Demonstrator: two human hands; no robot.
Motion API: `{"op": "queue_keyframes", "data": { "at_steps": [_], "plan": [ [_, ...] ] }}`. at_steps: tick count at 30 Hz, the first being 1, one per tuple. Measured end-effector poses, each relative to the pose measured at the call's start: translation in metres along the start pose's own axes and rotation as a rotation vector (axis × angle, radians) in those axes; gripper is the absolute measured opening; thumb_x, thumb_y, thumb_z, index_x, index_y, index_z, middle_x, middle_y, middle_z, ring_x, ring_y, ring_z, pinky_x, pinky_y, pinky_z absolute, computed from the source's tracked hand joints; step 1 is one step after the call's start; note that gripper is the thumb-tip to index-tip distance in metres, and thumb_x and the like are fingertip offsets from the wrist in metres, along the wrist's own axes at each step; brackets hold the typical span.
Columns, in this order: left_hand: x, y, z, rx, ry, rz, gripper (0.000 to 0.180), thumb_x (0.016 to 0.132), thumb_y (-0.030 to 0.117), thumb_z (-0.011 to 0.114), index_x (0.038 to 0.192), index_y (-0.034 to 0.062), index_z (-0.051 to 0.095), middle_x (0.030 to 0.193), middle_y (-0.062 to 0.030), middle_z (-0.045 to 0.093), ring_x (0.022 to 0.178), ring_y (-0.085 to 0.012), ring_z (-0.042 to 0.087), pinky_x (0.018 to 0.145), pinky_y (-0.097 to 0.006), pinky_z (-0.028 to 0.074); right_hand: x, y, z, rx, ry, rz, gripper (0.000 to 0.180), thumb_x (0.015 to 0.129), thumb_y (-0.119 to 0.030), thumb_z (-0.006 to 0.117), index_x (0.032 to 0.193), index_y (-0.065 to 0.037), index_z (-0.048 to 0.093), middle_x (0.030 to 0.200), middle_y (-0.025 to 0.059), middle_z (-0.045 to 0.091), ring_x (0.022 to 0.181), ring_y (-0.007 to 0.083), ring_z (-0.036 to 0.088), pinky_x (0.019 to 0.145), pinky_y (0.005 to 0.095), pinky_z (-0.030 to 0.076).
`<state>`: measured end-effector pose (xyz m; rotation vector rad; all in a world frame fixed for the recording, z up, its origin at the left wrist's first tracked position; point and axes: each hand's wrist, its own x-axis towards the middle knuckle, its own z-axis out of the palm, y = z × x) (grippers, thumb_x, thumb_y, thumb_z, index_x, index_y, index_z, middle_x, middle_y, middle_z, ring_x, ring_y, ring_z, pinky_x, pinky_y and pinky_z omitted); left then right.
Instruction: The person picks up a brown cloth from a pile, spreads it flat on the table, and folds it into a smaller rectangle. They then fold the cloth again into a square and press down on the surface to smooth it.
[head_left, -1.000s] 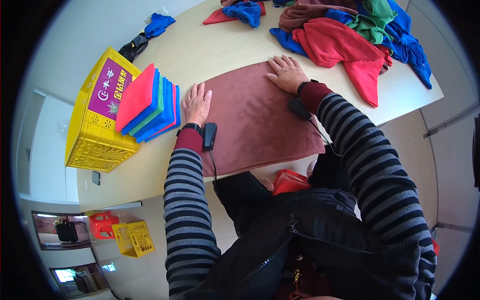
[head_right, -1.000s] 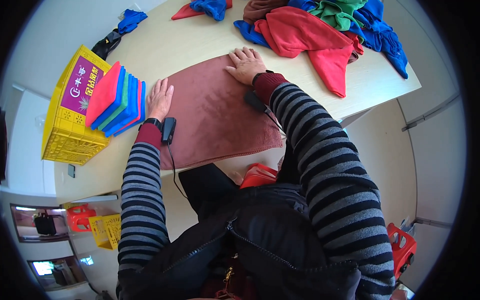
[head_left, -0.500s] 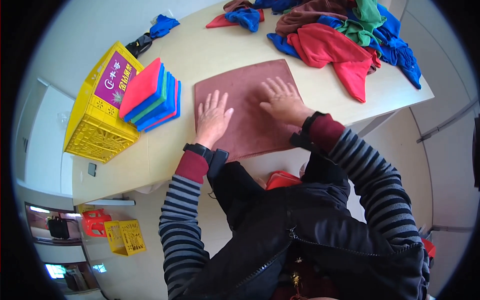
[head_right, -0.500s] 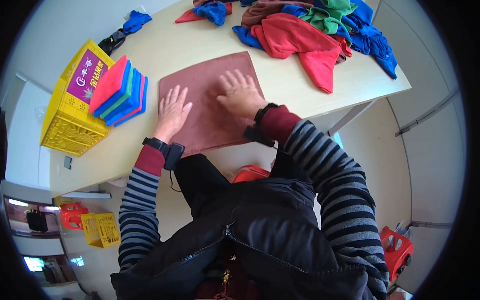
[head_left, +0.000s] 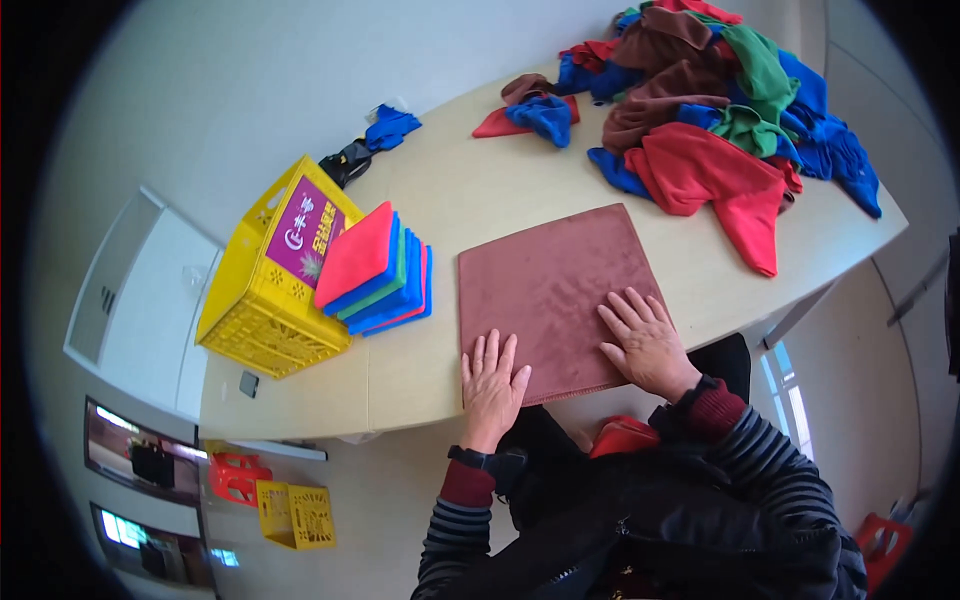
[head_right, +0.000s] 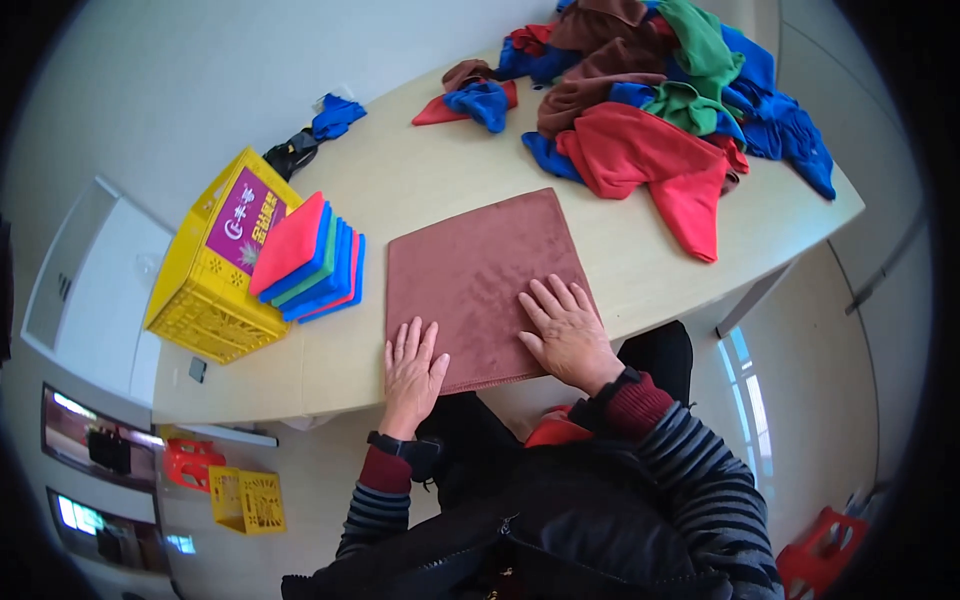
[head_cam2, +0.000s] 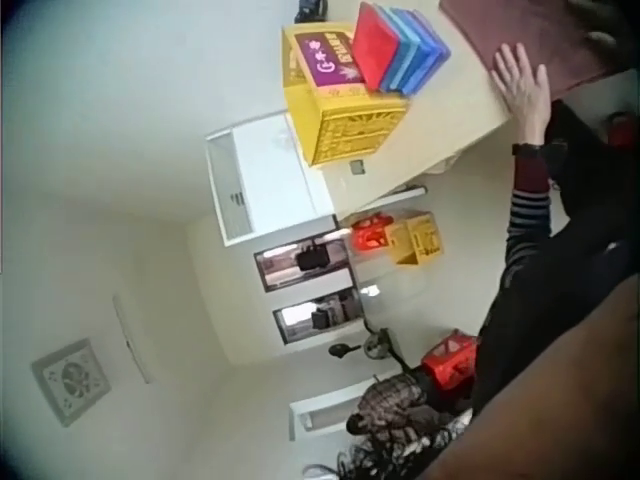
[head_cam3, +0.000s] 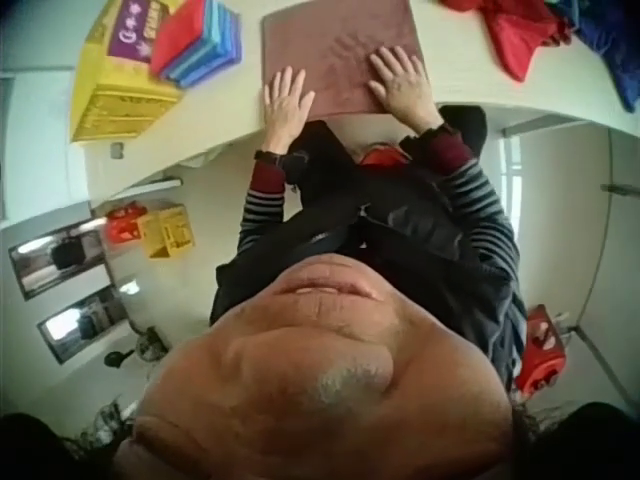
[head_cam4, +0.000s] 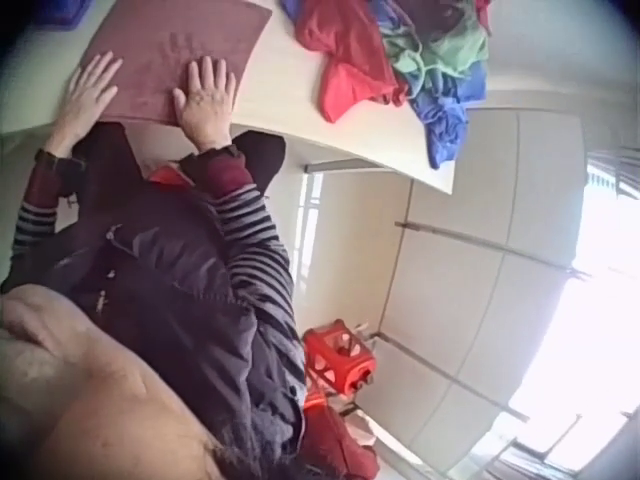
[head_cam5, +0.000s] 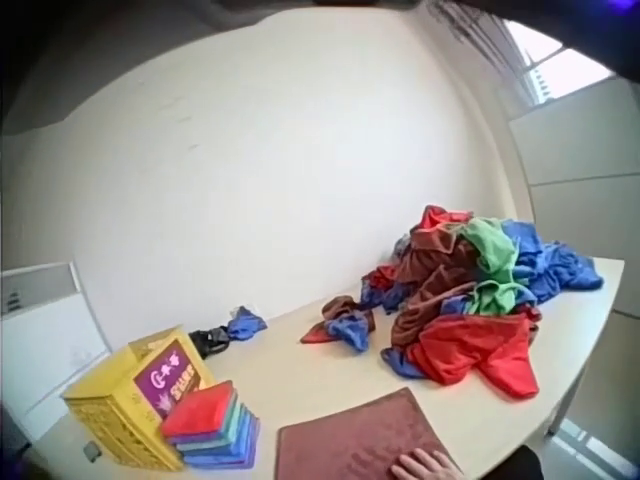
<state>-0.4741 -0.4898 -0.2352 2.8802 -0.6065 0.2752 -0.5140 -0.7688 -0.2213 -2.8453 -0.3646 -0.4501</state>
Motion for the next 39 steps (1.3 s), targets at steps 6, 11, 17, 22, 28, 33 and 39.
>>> {"op": "queue_keyframes", "data": {
  "at_steps": [6,11,17,22,28,33,39],
  "plan": [
    [-0.009,-0.012,-0.003,-0.054,0.075,-0.061,0.060,0.100,0.043,0.053,0.152,0.0141,0.043,0.161,-0.0134,0.034,0.151,-0.0316,0.025,0.122,-0.053,0.019,-0.006,0.005,-0.012,-0.017,-0.020,0.046,0.056,0.097,-0.032,0.055,0.147,-0.006,0.047,0.156,0.0138,0.041,0.148,0.0335,0.031,0.122,0.0468,0.021],
    [-0.016,-0.016,-0.001,-0.133,0.125,-0.076,0.061,0.100,0.044,0.053,0.151,0.0128,0.043,0.162,-0.0133,0.031,0.151,-0.0326,0.023,0.121,-0.054,0.019,-0.018,0.023,-0.009,-0.057,-0.064,-0.003,0.056,0.100,-0.028,0.049,0.151,-0.006,0.042,0.159,0.0154,0.037,0.150,0.0337,0.028,0.122,0.0473,0.020],
    [-0.024,-0.019,0.005,-0.136,0.118,-0.129,0.061,0.100,0.045,0.052,0.151,0.0114,0.044,0.162,-0.0142,0.029,0.151,-0.0332,0.022,0.121,-0.055,0.019,-0.017,0.028,0.001,-0.087,-0.075,-0.049,0.056,0.102,-0.030,0.045,0.152,-0.007,0.041,0.159,0.0152,0.037,0.150,0.0334,0.028,0.123,0.0457,0.020],
    [-0.021,-0.022,0.004,-0.129,0.146,-0.107,0.062,0.100,0.047,0.052,0.150,0.0107,0.045,0.162,-0.0151,0.030,0.151,-0.0337,0.023,0.121,-0.055,0.018,-0.016,0.027,0.001,-0.082,-0.067,-0.039,0.055,0.102,-0.030,0.043,0.153,-0.007,0.041,0.159,0.0151,0.036,0.149,0.0334,0.029,0.123,0.0450,0.021],
    [-0.023,-0.024,0.004,-0.151,0.125,-0.100,0.062,0.100,0.048,0.051,0.149,0.0109,0.045,0.161,-0.0157,0.030,0.151,-0.0339,0.022,0.121,-0.057,0.018,-0.016,0.022,0.000,-0.082,-0.068,-0.022,0.055,0.103,-0.030,0.043,0.153,-0.007,0.041,0.160,0.0147,0.036,0.149,0.0337,0.029,0.123,0.0449,0.021],
    [-0.020,-0.026,0.001,-0.142,0.137,-0.093,0.062,0.100,0.048,0.052,0.150,0.0110,0.045,0.161,-0.0155,0.031,0.151,-0.0341,0.022,0.121,-0.058,0.018,-0.014,0.027,0.003,-0.079,-0.063,-0.040,0.055,0.103,-0.032,0.042,0.153,-0.007,0.041,0.160,0.0146,0.036,0.149,0.0338,0.029,0.123,0.0454,0.021],
    [-0.025,-0.026,0.002,-0.123,0.137,-0.084,0.064,0.100,0.049,0.052,0.151,0.0109,0.043,0.162,-0.0149,0.029,0.151,-0.0347,0.021,0.120,-0.058,0.018,-0.018,0.025,-0.005,-0.057,-0.094,-0.073,0.062,0.102,-0.043,0.042,0.153,-0.006,0.040,0.160,0.0152,0.036,0.150,0.0351,0.028,0.123,0.0479,0.020]
  ]
}}
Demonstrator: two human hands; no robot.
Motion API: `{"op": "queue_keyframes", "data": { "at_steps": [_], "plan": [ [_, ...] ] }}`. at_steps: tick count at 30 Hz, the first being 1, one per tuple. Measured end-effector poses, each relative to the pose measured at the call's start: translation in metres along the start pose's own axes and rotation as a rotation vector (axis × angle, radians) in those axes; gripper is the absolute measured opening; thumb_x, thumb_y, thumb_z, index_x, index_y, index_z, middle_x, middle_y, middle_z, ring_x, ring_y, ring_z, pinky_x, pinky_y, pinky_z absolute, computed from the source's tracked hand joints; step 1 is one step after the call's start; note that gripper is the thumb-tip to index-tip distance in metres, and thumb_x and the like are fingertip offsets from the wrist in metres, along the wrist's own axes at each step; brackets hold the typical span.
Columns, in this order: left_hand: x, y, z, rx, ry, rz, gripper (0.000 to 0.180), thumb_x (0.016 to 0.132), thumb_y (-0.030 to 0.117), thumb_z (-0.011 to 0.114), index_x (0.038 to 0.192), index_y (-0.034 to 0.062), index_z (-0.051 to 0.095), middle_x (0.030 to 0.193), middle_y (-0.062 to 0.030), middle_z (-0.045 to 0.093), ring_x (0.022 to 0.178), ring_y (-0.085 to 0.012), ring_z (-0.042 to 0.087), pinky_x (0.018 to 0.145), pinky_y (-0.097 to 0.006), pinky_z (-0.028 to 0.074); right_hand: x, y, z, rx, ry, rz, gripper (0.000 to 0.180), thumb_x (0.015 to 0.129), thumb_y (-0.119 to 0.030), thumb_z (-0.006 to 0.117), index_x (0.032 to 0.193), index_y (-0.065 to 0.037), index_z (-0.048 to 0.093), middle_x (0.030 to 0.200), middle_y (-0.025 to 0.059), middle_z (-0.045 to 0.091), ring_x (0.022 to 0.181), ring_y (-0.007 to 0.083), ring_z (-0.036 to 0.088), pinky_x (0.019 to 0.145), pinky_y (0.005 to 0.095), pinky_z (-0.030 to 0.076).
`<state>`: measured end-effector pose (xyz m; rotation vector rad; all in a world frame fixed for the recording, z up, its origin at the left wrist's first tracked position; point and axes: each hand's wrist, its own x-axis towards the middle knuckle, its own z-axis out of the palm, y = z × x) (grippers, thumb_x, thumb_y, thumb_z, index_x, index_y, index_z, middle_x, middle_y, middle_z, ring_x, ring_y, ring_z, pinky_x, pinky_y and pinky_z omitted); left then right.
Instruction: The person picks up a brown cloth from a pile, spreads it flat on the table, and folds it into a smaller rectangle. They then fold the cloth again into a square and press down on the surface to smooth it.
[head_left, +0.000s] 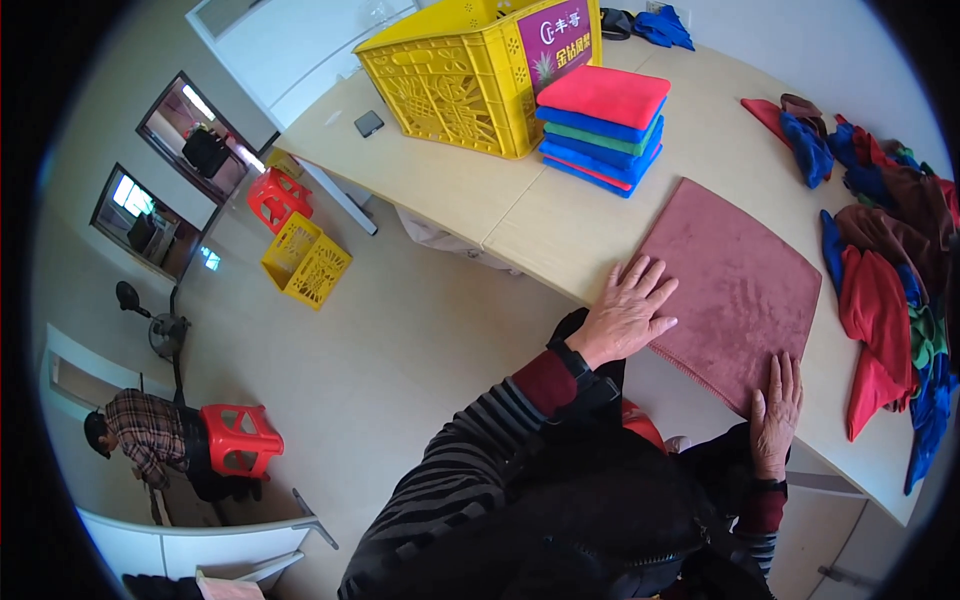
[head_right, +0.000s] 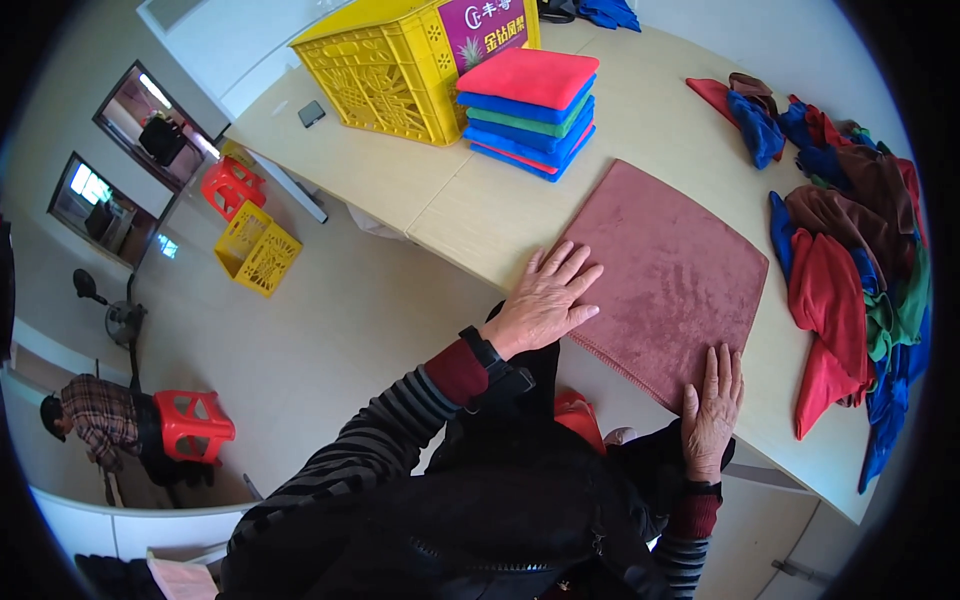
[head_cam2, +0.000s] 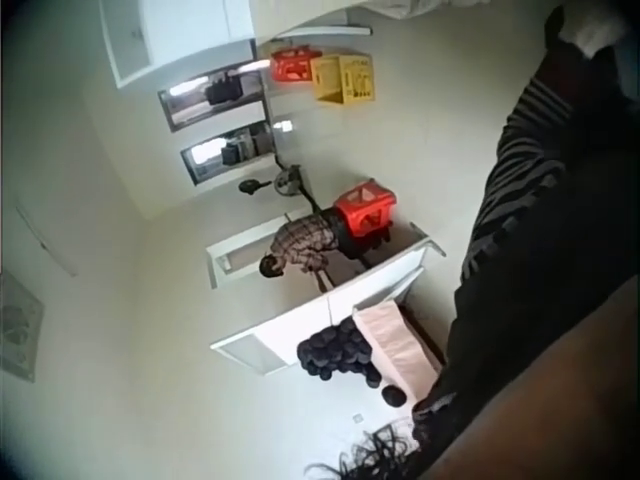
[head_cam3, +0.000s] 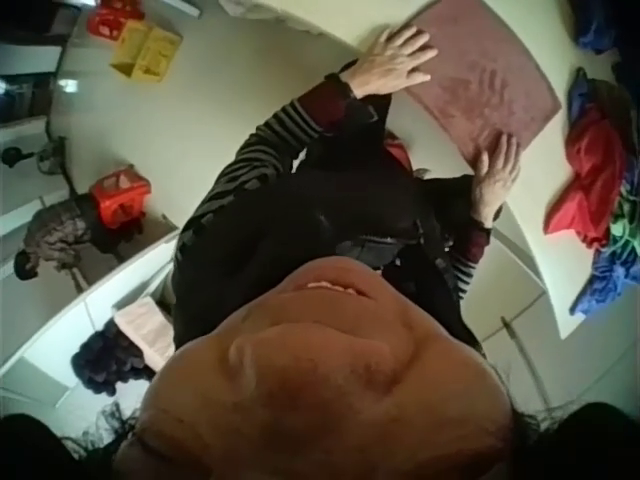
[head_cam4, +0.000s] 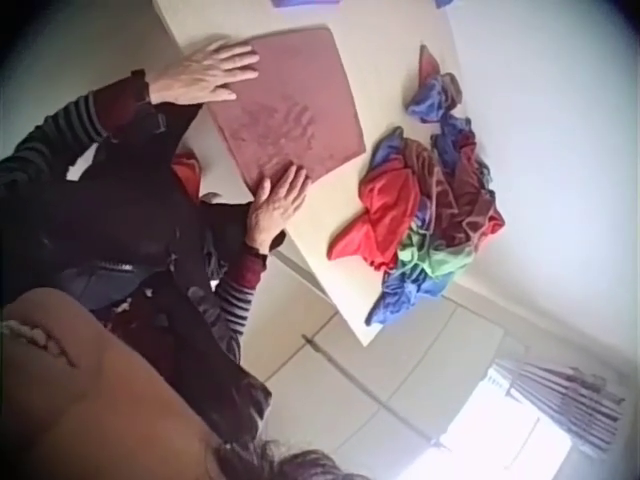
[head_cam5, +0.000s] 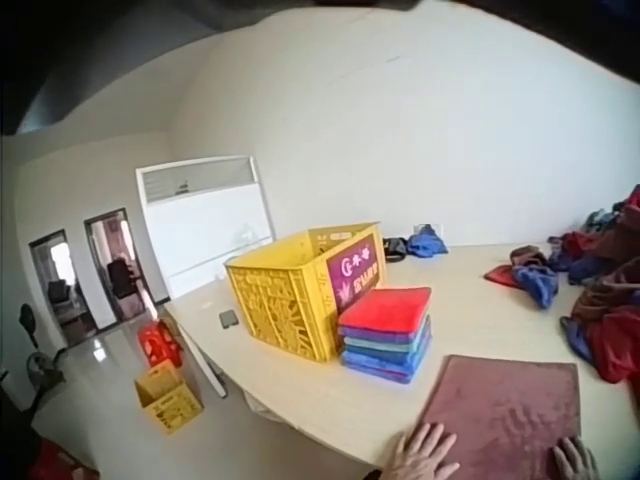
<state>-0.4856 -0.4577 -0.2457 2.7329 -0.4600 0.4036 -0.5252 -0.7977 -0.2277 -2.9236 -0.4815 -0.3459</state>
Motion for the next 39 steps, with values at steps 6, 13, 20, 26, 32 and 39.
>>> {"op": "queue_keyframes", "data": {
  "at_steps": [6,13,20,26,32,39],
  "plan": [
    [-0.005,-0.001,-0.011,-0.019,-0.031,0.051,0.068,0.097,0.049,0.057,0.151,0.0109,0.043,0.163,-0.0142,0.027,0.152,-0.0345,0.020,0.120,-0.058,0.018,-0.005,-0.003,-0.023,0.060,-0.034,-0.107,0.066,0.095,-0.033,0.057,0.154,-0.009,0.038,0.159,0.0147,0.036,0.150,0.0365,0.028,0.122,0.0476,0.023],
    [-0.028,-0.009,-0.028,-0.082,-0.113,0.138,0.072,0.086,0.029,0.075,0.149,0.0122,0.046,0.161,-0.0126,0.032,0.151,-0.0312,0.025,0.121,-0.055,0.022,-0.019,0.006,-0.016,0.097,0.025,-0.113,0.084,0.068,0.003,0.073,0.147,-0.010,0.048,0.154,0.0147,0.043,0.145,0.0378,0.036,0.119,0.0484,0.033],
    [-0.029,-0.027,-0.027,-0.188,0.116,0.164,0.053,0.073,-0.006,0.070,0.124,0.0063,0.066,0.139,-0.0104,0.060,0.132,-0.0300,0.054,0.111,-0.040,0.043,-0.028,0.014,-0.011,0.129,0.085,-0.135,0.078,0.070,0.007,0.068,0.143,-0.010,0.050,0.151,0.0139,0.046,0.141,0.0369,0.041,0.116,0.0457,0.038],
    [-0.026,-0.039,-0.018,-0.332,0.171,0.146,0.037,0.077,-0.013,0.063,0.110,0.0030,0.069,0.127,-0.0113,0.068,0.123,-0.0298,0.062,0.103,-0.038,0.049,-0.027,0.022,-0.013,0.044,0.074,-0.171,0.070,0.073,0.003,0.071,0.140,-0.009,0.052,0.150,0.0151,0.047,0.139,0.0376,0.044,0.113,0.0460,0.042],
    [-0.020,-0.036,-0.026,-0.403,0.141,0.115,0.028,0.080,-0.015,0.061,0.102,0.0016,0.068,0.120,-0.0110,0.070,0.120,-0.0287,0.064,0.101,-0.036,0.050,-0.021,0.023,-0.016,0.250,0.164,-0.146,0.047,0.081,0.002,0.070,0.126,-0.007,0.064,0.130,0.0143,0.064,0.125,0.0348,0.059,0.103,0.0418,0.050],
    [0.001,-0.039,-0.071,-0.510,-0.044,0.168,0.023,0.081,-0.012,0.064,0.100,0.0006,0.067,0.110,-0.0100,0.071,0.115,-0.0260,0.065,0.097,-0.033,0.050,0.000,0.032,-0.059,0.551,-0.076,-0.064,0.033,0.084,0.003,0.068,0.116,-0.004,0.068,0.111,0.0127,0.071,0.106,0.0308,0.069,0.095,0.0364,0.054]
  ]
}}
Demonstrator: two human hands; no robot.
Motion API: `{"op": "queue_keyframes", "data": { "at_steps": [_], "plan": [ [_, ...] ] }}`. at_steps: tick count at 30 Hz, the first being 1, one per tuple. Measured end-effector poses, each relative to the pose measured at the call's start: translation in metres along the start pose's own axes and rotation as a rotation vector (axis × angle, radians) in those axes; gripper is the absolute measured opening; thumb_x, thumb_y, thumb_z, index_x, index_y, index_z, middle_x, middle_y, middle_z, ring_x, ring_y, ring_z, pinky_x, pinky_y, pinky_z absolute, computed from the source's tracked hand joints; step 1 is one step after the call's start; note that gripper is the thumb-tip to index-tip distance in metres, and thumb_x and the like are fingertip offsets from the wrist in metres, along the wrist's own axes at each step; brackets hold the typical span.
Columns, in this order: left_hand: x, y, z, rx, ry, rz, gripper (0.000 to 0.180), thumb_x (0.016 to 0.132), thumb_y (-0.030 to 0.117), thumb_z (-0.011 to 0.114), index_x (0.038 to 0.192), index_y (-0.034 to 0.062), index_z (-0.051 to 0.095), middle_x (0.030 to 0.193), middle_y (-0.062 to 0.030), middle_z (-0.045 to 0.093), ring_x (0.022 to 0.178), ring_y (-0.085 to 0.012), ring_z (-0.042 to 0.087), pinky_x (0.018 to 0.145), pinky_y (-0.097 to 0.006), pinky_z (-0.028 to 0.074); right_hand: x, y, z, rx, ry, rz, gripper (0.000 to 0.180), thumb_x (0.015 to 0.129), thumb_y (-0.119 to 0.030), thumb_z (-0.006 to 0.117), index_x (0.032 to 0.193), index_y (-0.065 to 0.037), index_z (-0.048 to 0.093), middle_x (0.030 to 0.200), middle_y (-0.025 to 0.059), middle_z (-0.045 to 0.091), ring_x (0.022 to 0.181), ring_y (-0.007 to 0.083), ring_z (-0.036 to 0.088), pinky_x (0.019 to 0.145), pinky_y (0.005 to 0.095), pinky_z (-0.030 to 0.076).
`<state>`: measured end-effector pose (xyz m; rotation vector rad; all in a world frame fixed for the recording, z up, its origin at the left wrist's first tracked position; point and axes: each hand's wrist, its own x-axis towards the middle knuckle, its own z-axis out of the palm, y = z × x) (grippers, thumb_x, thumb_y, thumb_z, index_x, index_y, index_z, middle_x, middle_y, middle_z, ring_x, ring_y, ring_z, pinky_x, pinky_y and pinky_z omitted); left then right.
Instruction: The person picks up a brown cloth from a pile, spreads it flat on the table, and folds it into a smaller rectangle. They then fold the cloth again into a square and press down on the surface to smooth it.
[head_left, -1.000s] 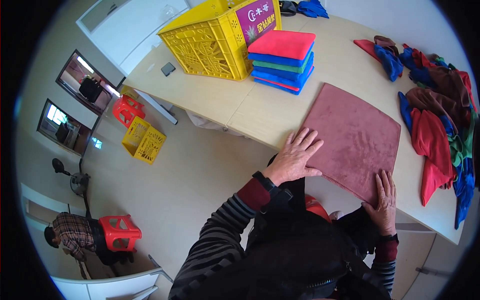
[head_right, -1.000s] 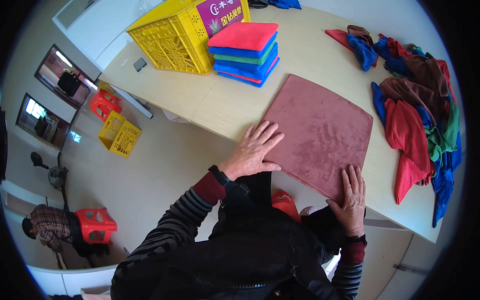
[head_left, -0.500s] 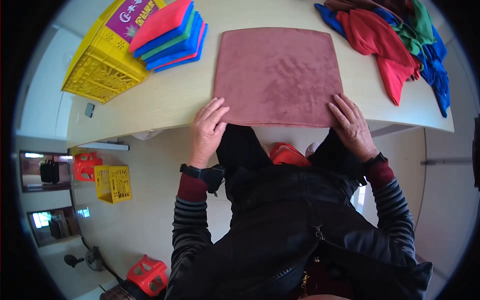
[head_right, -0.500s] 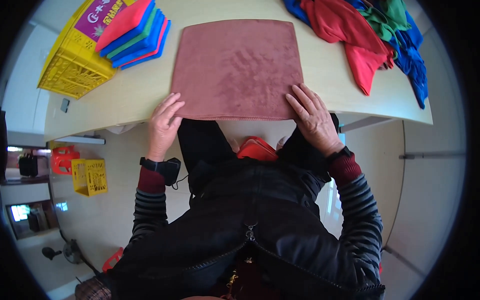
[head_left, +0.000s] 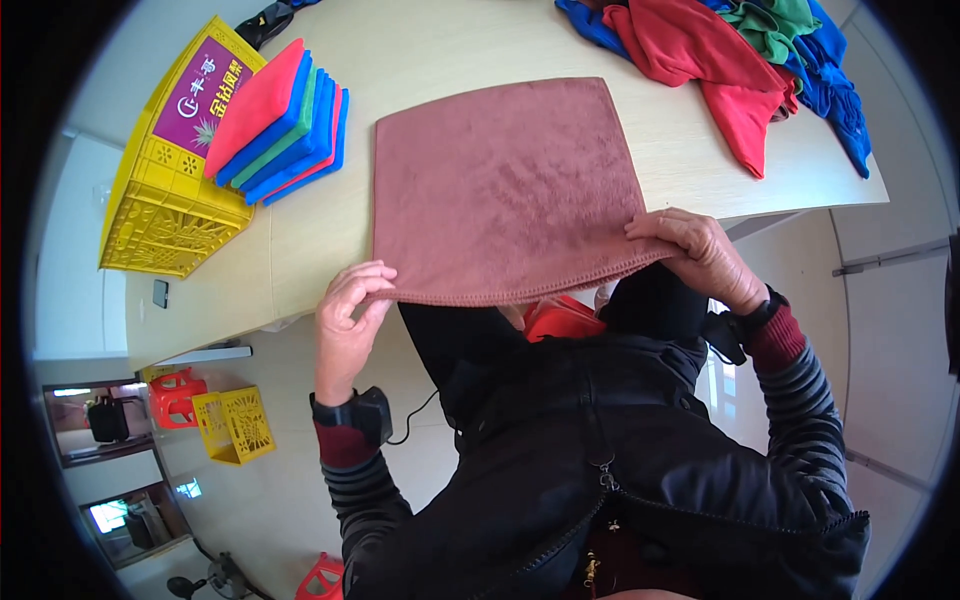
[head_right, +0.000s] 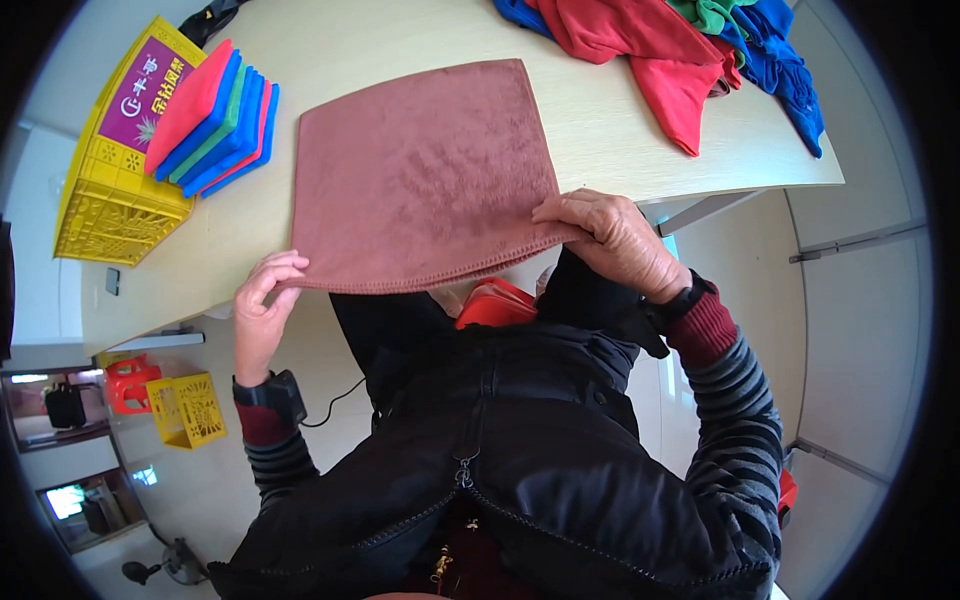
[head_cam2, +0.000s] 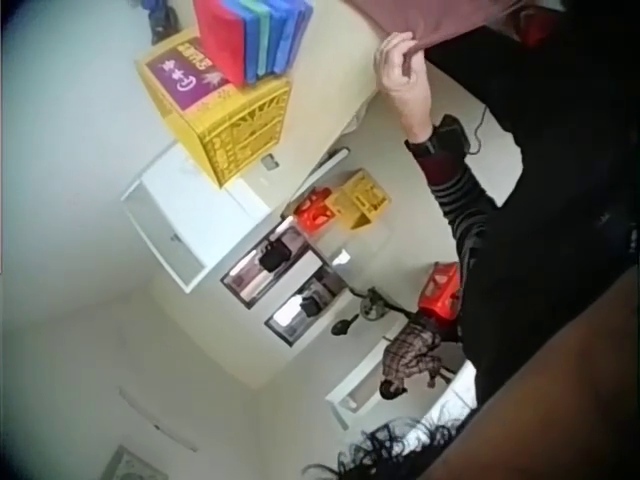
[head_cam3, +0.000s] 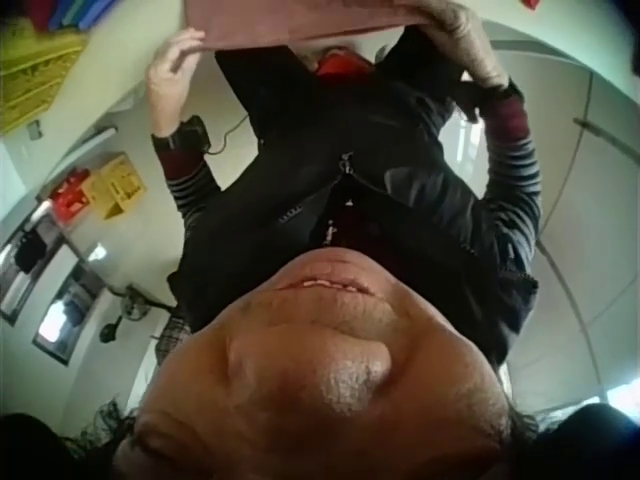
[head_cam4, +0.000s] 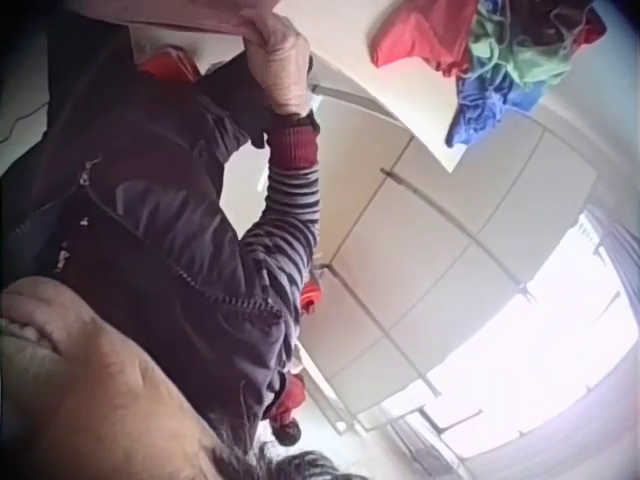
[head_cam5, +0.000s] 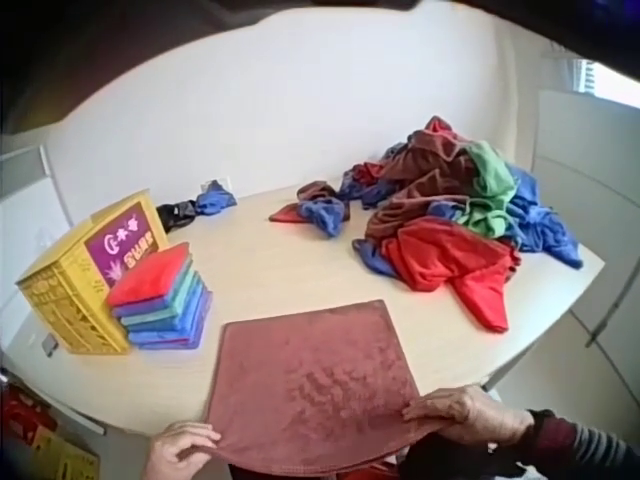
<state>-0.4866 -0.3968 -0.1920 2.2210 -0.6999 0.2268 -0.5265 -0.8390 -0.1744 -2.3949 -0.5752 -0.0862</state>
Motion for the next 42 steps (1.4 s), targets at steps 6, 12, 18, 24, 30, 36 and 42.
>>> {"op": "queue_keyframes", "data": {
  "at_steps": [6,12,18,24,30,36,42],
  "plan": [
    [0.042,-0.005,-0.030,-0.255,-0.093,-0.261,0.008,0.088,-0.001,0.068,0.096,-0.0013,0.065,0.095,-0.0030,0.068,0.092,-0.0110,0.063,0.083,-0.026,0.049,0.036,0.023,-0.036,0.485,-0.303,0.228,0.022,0.093,-0.002,0.065,0.115,-0.004,0.068,0.100,0.0064,0.072,0.097,0.0182,0.069,0.087,0.0323,0.056],
    [0.155,-0.098,0.007,-0.376,0.044,-0.328,0.011,0.092,0.008,0.070,0.095,-0.0019,0.067,0.083,0.0032,0.062,0.075,-0.0029,0.052,0.066,-0.023,0.044,0.142,0.094,-0.030,0.496,-0.065,0.516,0.027,0.100,-0.021,0.062,0.121,-0.005,0.068,0.090,0.0004,0.068,0.083,0.0106,0.065,0.074,0.0263,0.055],
    [0.180,-0.153,0.045,-0.257,0.023,-0.434,0.014,0.092,0.009,0.071,0.096,-0.0041,0.068,0.083,0.0010,0.065,0.073,-0.0047,0.054,0.065,-0.024,0.045,0.171,0.119,-0.001,0.352,0.041,0.629,0.035,0.095,-0.027,0.066,0.119,-0.001,0.068,0.088,0.0047,0.070,0.072,0.0145,0.064,0.063,0.0308,0.053],
    [0.162,-0.121,0.053,-0.447,0.186,-0.476,0.038,0.093,0.010,0.071,0.125,-0.0050,0.058,0.081,-0.0003,0.063,0.070,-0.0054,0.052,0.062,-0.024,0.043,0.131,0.098,-0.006,0.448,0.137,0.741,0.043,0.095,-0.026,0.067,0.131,-0.002,0.061,0.092,0.0053,0.069,0.075,0.0125,0.062,0.064,0.0275,0.051],
    [0.094,-0.088,0.042,-0.302,0.186,-0.505,0.055,0.096,0.008,0.067,0.145,-0.0016,0.045,0.080,0.0023,0.056,0.074,-0.0048,0.050,0.066,-0.022,0.042,0.079,0.060,0.001,0.624,0.221,0.720,0.049,0.097,-0.021,0.066,0.141,-0.006,0.053,0.092,0.0013,0.065,0.078,0.0078,0.058,0.069,0.0230,0.047],
    [0.066,-0.068,0.066,-0.274,0.362,-0.434,0.053,0.095,0.007,0.067,0.143,-0.0001,0.047,0.071,0.0023,0.044,0.067,-0.0060,0.042,0.063,-0.022,0.038,0.064,0.069,0.027,0.648,0.337,0.595,0.048,0.095,-0.010,0.065,0.141,-0.006,0.053,0.090,-0.0002,0.064,0.071,0.0060,0.056,0.062,0.0206,0.045],
    [0.061,-0.068,0.077,-0.042,0.406,-0.390,0.052,0.092,0.005,0.067,0.142,0.0038,0.049,0.072,-0.0040,0.049,0.066,-0.0149,0.049,0.065,-0.032,0.044,0.055,0.056,0.032,0.673,0.354,0.636,0.048,0.094,-0.003,0.061,0.142,-0.008,0.053,0.087,-0.0012,0.062,0.062,0.0048,0.056,0.053,0.0193,0.043]
  ]
}}
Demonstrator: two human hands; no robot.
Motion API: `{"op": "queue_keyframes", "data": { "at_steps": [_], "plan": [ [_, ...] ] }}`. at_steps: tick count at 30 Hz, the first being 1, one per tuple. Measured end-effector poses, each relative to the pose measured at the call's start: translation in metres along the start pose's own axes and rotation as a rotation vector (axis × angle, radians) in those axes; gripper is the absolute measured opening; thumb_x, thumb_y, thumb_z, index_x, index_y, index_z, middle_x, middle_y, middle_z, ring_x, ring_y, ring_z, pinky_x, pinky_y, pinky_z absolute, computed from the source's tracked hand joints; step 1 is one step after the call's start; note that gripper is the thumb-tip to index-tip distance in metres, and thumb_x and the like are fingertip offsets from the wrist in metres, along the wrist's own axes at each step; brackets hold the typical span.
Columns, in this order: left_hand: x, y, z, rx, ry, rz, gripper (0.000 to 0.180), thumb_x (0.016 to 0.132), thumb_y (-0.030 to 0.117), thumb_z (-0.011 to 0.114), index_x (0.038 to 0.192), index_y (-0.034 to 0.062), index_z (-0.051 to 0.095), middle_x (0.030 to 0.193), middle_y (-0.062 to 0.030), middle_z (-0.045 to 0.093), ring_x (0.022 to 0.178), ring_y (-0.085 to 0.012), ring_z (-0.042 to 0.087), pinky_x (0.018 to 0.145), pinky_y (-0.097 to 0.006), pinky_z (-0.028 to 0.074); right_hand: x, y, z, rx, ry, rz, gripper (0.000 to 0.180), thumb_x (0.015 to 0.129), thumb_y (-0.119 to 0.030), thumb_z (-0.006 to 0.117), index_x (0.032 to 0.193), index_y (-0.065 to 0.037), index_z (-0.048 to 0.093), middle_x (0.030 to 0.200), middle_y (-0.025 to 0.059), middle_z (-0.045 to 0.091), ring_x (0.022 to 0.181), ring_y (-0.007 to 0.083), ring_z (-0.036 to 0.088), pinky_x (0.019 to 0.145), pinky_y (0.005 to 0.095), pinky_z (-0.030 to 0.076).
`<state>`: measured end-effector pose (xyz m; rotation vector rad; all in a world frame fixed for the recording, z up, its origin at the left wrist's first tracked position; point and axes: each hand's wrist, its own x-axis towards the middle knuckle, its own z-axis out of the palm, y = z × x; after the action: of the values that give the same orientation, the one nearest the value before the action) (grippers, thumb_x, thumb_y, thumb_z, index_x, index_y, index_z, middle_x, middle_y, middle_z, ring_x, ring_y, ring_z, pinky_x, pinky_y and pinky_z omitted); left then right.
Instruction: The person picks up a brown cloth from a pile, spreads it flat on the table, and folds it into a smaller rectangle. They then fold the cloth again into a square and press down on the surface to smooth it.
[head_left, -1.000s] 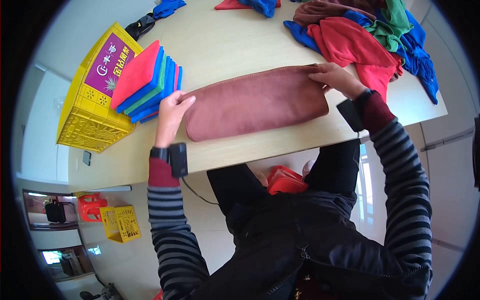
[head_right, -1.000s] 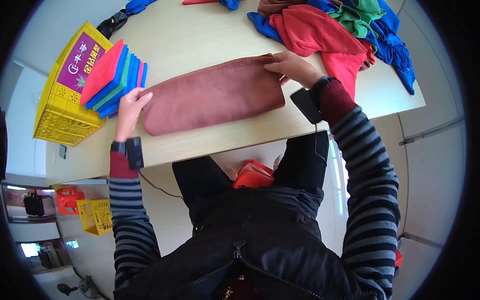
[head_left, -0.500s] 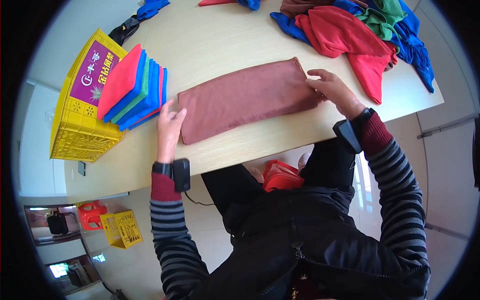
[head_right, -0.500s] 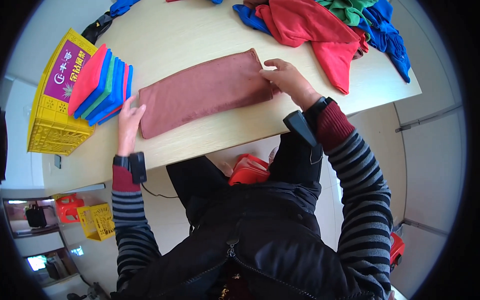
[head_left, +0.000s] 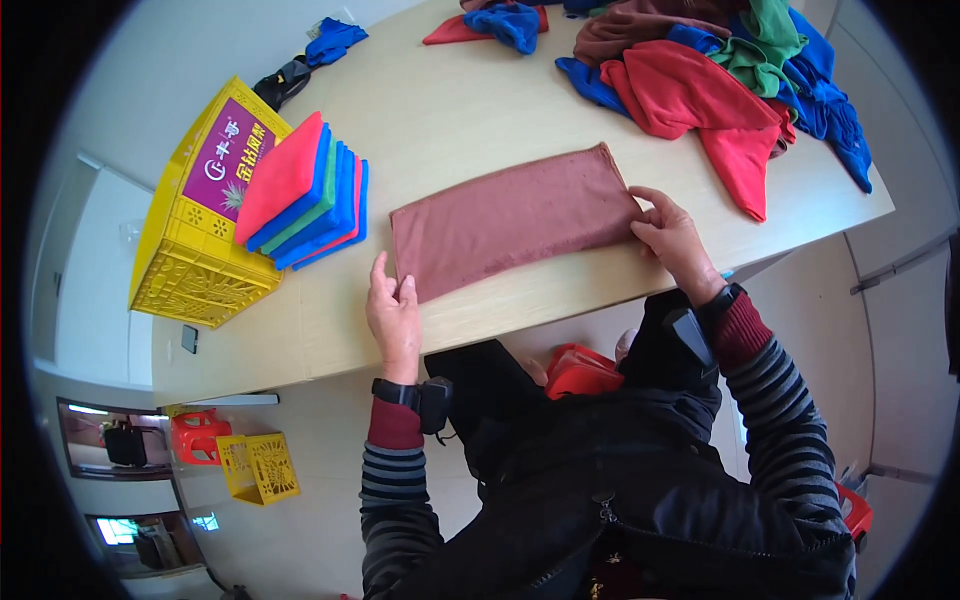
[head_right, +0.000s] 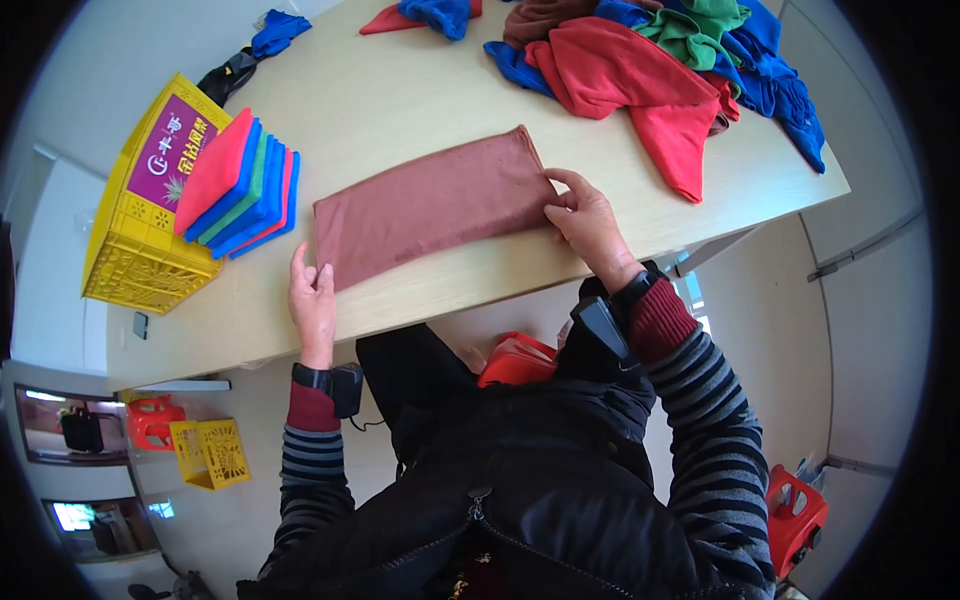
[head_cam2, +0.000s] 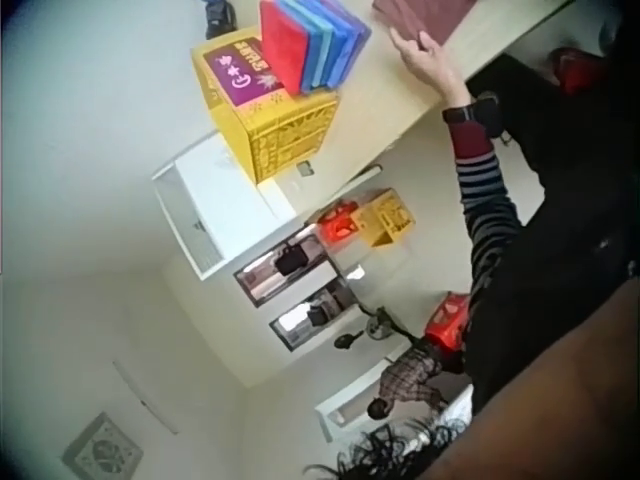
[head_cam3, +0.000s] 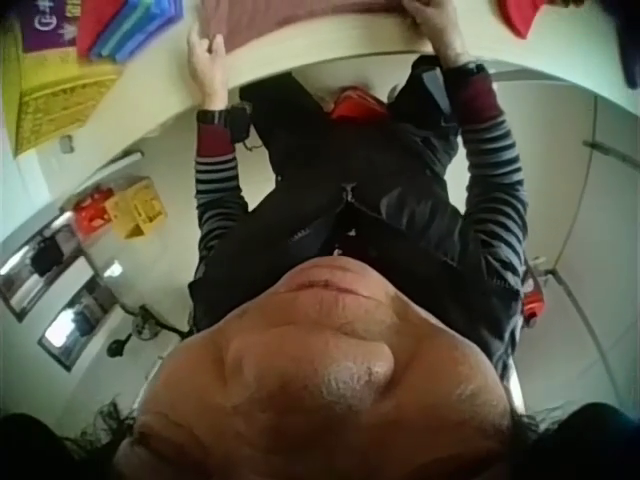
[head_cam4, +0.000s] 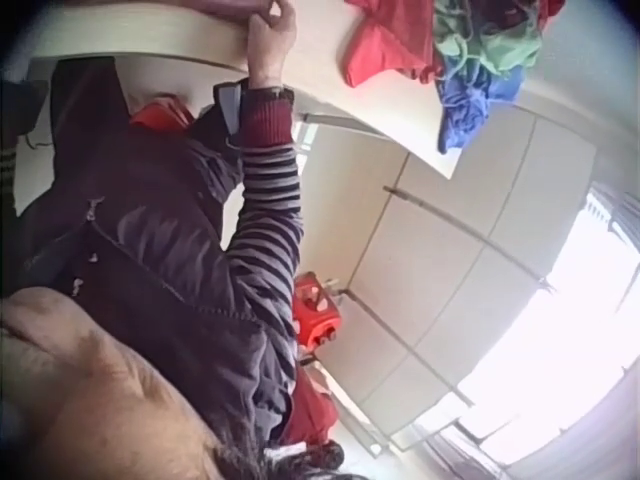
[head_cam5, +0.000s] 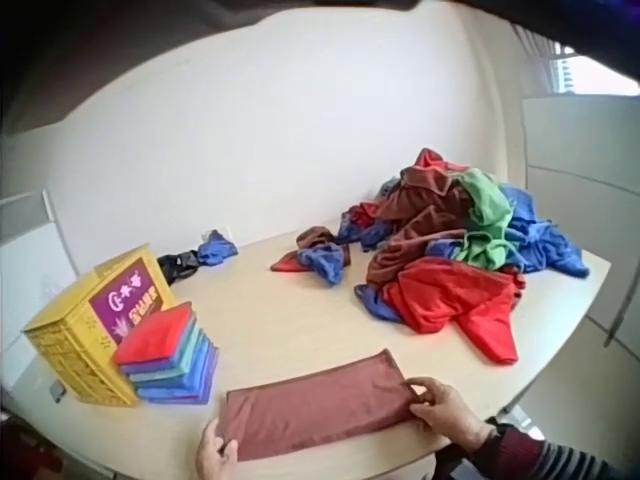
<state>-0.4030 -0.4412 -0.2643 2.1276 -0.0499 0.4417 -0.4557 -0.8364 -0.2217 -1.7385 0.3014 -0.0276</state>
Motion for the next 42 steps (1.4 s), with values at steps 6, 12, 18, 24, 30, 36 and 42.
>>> {"op": "queue_keyframes", "data": {
  "at_steps": [6,12,18,24,30,36,42],
  "plan": [
    [-0.010,0.003,0.001,0.110,0.068,0.115,0.051,0.094,0.003,0.064,0.142,0.0039,0.048,0.071,-0.0020,0.040,0.065,-0.0127,0.041,0.062,-0.029,0.041,-0.009,0.002,-0.001,0.128,0.013,-0.007,0.049,0.094,-0.001,0.058,0.142,-0.011,0.053,0.086,-0.0012,0.062,0.063,0.0045,0.058,0.053,0.0194,0.045],
    [-0.016,0.009,-0.001,0.146,0.109,0.111,0.052,0.089,0.003,0.069,0.138,0.0030,0.051,0.073,-0.0087,0.051,0.068,-0.0237,0.051,0.067,-0.039,0.045,-0.008,0.010,-0.009,0.090,-0.028,-0.081,0.047,0.094,-0.001,0.057,0.140,-0.011,0.054,0.089,-0.0003,0.064,0.065,0.0044,0.059,0.056,0.0186,0.048],
    [-0.023,0.006,0.000,0.160,0.123,0.168,0.050,0.091,0.003,0.066,0.139,0.0020,0.051,0.070,-0.0058,0.045,0.065,-0.0181,0.044,0.065,-0.034,0.044,-0.010,0.011,-0.012,0.080,-0.055,-0.079,0.047,0.094,0.000,0.057,0.139,-0.010,0.054,0.092,0.0005,0.065,0.067,0.0048,0.061,0.058,0.0188,0.049],
    [-0.026,0.011,0.001,0.195,0.147,0.203,0.048,0.091,0.004,0.066,0.137,0.0019,0.052,0.072,-0.0061,0.047,0.067,-0.0200,0.046,0.067,-0.036,0.045,-0.024,-0.012,-0.016,0.240,-0.090,0.033,0.045,0.094,-0.002,0.058,0.139,-0.006,0.053,0.098,0.0022,0.066,0.065,0.0064,0.062,0.058,0.0195,0.051],
    [-0.027,0.012,0.003,0.179,0.166,0.204,0.044,0.092,0.005,0.066,0.134,0.0011,0.055,0.074,-0.0062,0.046,0.069,-0.0200,0.046,0.068,-0.037,0.045,-0.025,-0.015,-0.005,0.291,-0.084,0.002,0.044,0.096,-0.003,0.057,0.139,-0.004,0.052,0.099,0.0029,0.065,0.064,0.0073,0.062,0.059,0.0206,0.052],
    [-0.025,0.008,0.005,0.182,0.164,0.221,0.042,0.091,0.004,0.066,0.132,0.0005,0.057,0.072,-0.0057,0.044,0.067,-0.0189,0.045,0.066,-0.036,0.044,-0.021,-0.001,0.000,0.323,-0.120,-0.027,0.039,0.098,-0.002,0.053,0.136,-0.004,0.055,0.096,0.0024,0.064,0.064,0.0075,0.062,0.062,0.0216,0.054],
    [-0.024,0.007,0.002,0.188,0.159,0.190,0.042,0.088,0.005,0.068,0.129,0.0020,0.059,0.073,-0.0095,0.054,0.069,-0.0278,0.054,0.069,-0.044,0.044,-0.023,0.000,-0.001,0.279,-0.129,-0.019,0.033,0.099,-0.002,0.052,0.131,-0.004,0.059,0.093,0.0011,0.064,0.066,0.0069,0.062,0.064,0.0212,0.054]
  ]
}}
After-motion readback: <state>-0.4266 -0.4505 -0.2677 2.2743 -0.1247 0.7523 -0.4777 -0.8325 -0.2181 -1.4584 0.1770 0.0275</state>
